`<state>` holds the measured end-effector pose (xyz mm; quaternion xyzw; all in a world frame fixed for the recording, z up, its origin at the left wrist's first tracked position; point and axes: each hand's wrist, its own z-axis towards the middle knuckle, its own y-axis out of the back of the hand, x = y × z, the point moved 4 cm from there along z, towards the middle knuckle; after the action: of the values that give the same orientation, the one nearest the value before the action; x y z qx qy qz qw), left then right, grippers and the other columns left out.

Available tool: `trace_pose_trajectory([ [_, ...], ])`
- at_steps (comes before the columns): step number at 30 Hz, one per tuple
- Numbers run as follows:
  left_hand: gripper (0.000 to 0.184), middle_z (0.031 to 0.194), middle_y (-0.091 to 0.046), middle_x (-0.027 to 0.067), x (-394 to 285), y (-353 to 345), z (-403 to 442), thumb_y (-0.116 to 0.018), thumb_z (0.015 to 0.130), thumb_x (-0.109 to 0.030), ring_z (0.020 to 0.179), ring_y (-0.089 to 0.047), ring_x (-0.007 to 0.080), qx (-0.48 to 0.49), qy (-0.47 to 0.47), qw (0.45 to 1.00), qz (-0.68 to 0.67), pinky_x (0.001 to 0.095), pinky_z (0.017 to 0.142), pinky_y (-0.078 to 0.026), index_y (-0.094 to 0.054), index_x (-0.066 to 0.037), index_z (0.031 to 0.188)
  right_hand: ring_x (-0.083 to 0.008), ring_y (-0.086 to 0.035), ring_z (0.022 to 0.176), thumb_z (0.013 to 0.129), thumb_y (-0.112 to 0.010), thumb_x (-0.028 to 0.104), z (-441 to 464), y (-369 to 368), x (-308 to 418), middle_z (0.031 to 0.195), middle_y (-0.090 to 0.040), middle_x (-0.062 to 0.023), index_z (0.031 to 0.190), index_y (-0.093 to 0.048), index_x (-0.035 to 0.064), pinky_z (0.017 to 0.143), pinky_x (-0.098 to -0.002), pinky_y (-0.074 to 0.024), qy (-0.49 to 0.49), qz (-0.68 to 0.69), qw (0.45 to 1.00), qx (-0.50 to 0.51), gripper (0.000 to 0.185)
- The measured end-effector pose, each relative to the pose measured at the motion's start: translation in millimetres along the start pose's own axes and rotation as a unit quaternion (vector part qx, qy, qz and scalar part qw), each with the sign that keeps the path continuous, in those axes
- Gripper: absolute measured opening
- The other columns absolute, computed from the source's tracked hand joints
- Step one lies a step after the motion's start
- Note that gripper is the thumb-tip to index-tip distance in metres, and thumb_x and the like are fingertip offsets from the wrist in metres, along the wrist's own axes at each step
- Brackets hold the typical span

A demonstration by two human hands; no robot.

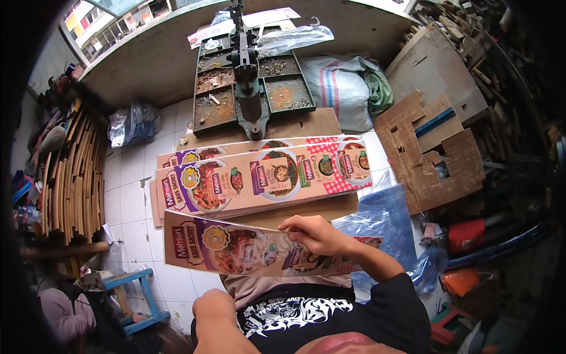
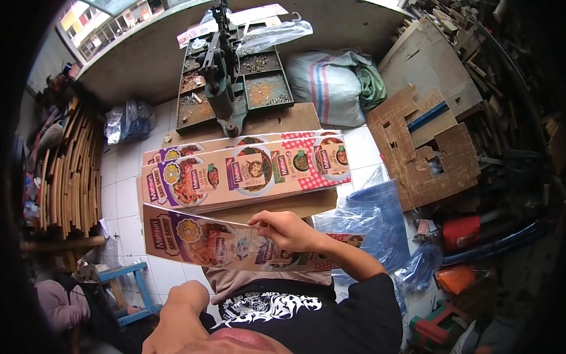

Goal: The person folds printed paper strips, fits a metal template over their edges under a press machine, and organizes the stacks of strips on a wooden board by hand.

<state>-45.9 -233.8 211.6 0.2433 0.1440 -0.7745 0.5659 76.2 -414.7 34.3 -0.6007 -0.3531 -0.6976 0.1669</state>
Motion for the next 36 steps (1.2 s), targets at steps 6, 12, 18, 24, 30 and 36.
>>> trace_pose_trajectory([
  [6,0.07,0.14,-0.053,0.0149,-11.5,1.9,22.7,-0.066,0.083,-0.048,0.133,-0.045,0.0327,0.201,-0.133,0.962,0.124,0.0461,0.11,-0.034,-0.051,-0.007,0.138,-0.0299,-0.066,0.079,0.091,-0.06,0.004,-1.6,0.2,1.1,0.085,-0.065,-0.016,0.118,-0.056,0.0031,0.071,-0.037,-0.0493,0.007,-0.002,1.0,-0.004,0.028],
  [12,0.071,0.145,-0.048,0.0157,-6.3,-10.7,16.8,-0.059,0.083,-0.045,0.139,-0.038,0.032,0.192,-0.043,0.979,-0.053,0.0475,0.113,-0.028,-0.045,-0.009,0.143,-0.0298,-0.065,0.079,0.091,-0.06,0.004,-1.8,-0.2,1.3,0.084,-0.065,-0.0157,0.118,-0.056,0.0028,0.071,-0.0374,-0.0493,-0.001,0.002,1.0,-0.002,0.027],
  [18,0.057,0.141,-0.052,0.0137,-4.2,-1.5,6.4,-0.05,0.092,-0.049,0.132,-0.046,0.0349,0.08,0.007,0.994,-0.067,0.0515,0.109,-0.034,-0.057,-0.011,0.135,-0.028,-0.065,0.077,0.091,-0.06,0.004,-0.6,-0.2,1.1,0.083,-0.065,-0.0151,0.118,-0.057,0.0029,0.071,-0.0363,-0.0493,-0.003,0.004,1.0,-0.002,0.027],
  [24,0.06,0.14,-0.053,0.0148,1.1,1.0,0.9,-0.052,0.09,-0.051,0.13,-0.048,0.0348,-0.008,-0.013,0.999,0.039,0.0476,0.107,-0.036,-0.056,-0.009,0.133,-0.027,-0.065,0.075,0.091,-0.06,0.003,-1.3,-1.4,-1.6,0.083,-0.065,-0.015,0.118,-0.057,0.0033,0.07,-0.0356,-0.0492,-0.002,0.016,1.0,-0.009,0.027],
  [30,0.056,0.135,-0.055,0.0172,-2.2,2.8,-0.9,-0.058,0.087,-0.046,0.128,-0.049,0.0366,-0.005,-0.03,0.999,0.03,0.0459,0.106,-0.037,-0.055,-0.013,0.133,-0.0265,-0.065,0.076,0.091,-0.059,0.003,-1.6,-0.9,-2.3,0.083,-0.065,-0.015,0.118,-0.057,0.0031,0.07,-0.0344,-0.0491,-0.005,0.011,1.0,-0.009,0.027],
  [36,0.055,0.131,-0.057,0.0197,-3.8,1.2,-2.8,-0.063,0.084,-0.042,0.127,-0.05,0.0384,0.014,-0.022,0.999,0.02,0.0442,0.105,-0.038,-0.054,-0.017,0.132,-0.0184,-0.065,0.076,0.093,-0.059,0.002,0.5,-3.7,-0.5,0.086,-0.067,-0.0123,0.119,-0.058,0.0016,0.07,-0.0304,-0.0499,0.001,0.004,1.0,0.001,0.026],
])
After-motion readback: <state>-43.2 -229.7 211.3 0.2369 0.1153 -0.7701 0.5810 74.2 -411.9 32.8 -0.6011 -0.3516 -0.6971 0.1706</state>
